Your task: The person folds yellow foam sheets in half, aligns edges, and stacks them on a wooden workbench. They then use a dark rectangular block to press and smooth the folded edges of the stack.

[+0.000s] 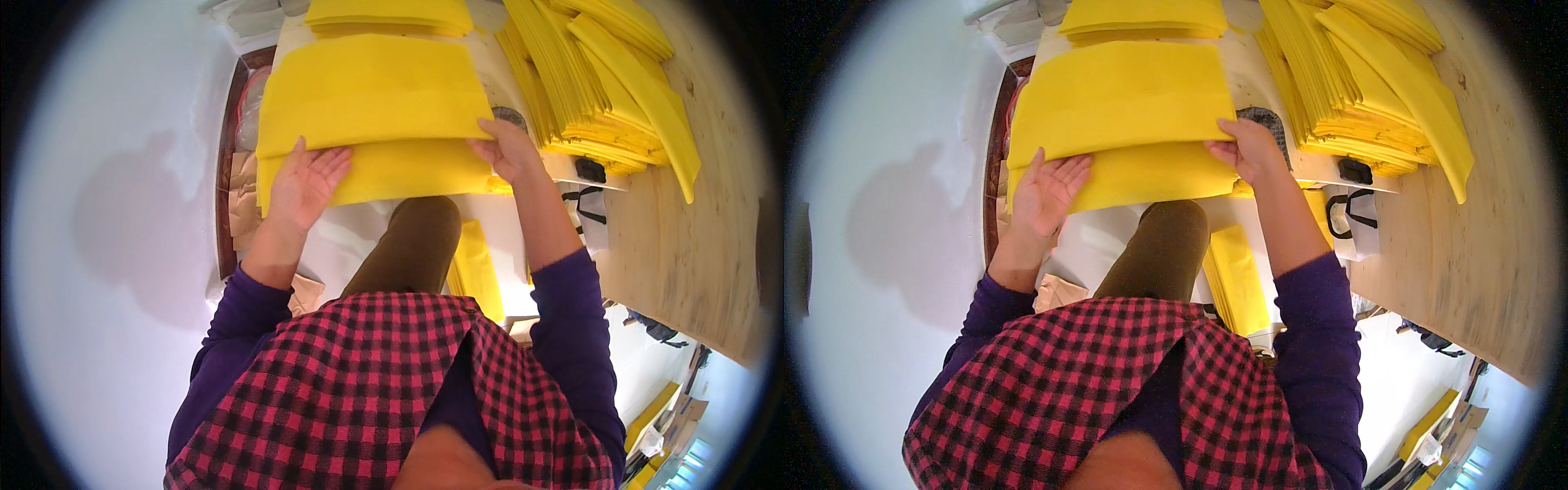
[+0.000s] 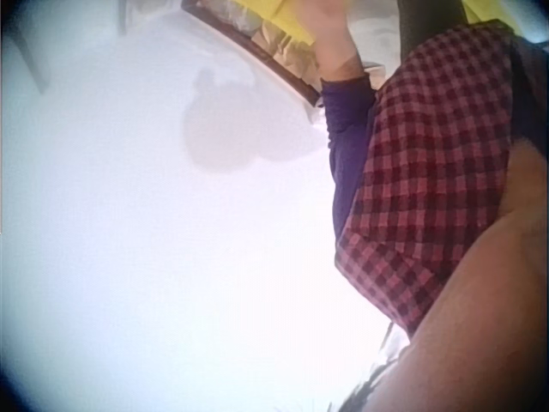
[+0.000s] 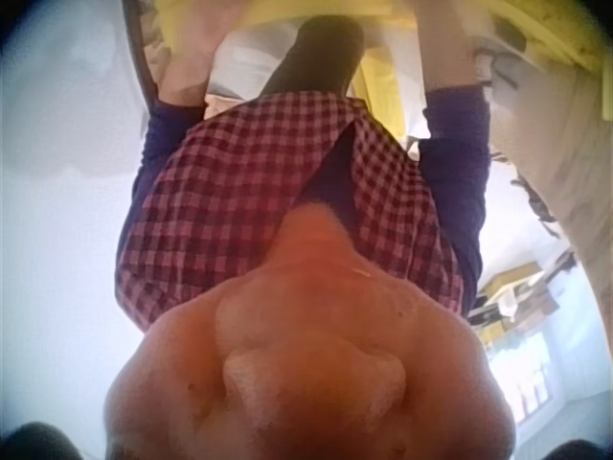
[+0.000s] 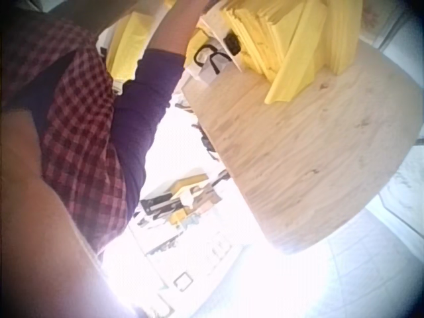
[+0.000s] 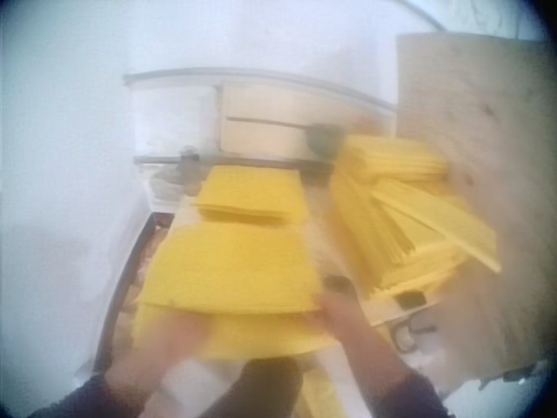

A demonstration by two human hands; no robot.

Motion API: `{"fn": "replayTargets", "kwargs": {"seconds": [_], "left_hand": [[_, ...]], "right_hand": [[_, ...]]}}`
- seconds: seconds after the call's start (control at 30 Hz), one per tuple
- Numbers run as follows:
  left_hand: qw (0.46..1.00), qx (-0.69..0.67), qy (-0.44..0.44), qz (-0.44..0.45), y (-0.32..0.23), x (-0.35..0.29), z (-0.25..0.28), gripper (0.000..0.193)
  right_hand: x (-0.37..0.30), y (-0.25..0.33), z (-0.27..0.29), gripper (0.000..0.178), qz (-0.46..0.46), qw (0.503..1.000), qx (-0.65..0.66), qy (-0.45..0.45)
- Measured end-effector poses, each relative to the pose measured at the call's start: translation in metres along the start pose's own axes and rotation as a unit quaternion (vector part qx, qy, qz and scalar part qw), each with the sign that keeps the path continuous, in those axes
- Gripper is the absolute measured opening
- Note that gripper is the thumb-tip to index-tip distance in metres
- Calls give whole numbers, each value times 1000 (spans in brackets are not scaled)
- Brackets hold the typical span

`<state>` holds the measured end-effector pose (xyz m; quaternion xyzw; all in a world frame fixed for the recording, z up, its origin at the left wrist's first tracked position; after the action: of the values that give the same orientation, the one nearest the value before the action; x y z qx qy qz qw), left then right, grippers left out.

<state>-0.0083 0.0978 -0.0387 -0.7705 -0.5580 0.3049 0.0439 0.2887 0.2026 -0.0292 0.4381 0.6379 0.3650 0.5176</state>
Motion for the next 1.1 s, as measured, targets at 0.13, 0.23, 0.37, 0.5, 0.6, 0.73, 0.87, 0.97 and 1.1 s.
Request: {"fn": "replayTargets", "kwargs": {"seconds": [0.13,0.23,0.37,0.5,0.6,0.73,0.87,0.97,1.1], "left_hand": [[998,-23,-33,-56,-37,-2,21,51],[999,15,-20,-48,-60,-5,28,47],[991,127,-38,4,-83,1,34,38],[967,237,-83,50,-105,20,32,34],[942,317,-84,72,-118,43,20,31],[930,348,-97,70,-123,73,7,28],[931,344,-104,57,-126,86,2,29],[935,330,-110,65,-124,91,6,31],[940,320,-104,57,-125,94,11,33]], "right_hand": [[-23,-19,22,23,-21,999,-26,11],[-27,-28,38,24,-37,998,-48,33],[-13,-27,48,24,-38,995,-72,57],[18,-16,48,25,-33,993,-75,88],[45,-14,50,25,-12,998,-41,42],[66,-9,48,31,49,998,-37,16],[66,-5,43,43,77,997,-20,-20],[58,-7,28,50,67,997,13,-27],[50,3,15,54,70,997,21,-30]]}}
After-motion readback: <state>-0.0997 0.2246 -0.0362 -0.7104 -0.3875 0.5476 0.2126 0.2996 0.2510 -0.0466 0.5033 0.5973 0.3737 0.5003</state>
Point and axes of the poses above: each hand's wrist, its own x-axis towards the middle knuckle, its own z-axis out of the back of the hand, y = z × x, the point moved 9 cm from there along x, towards the middle knuckle, and after that the axes turned 8 degrees about z, right-handed, at the moved point
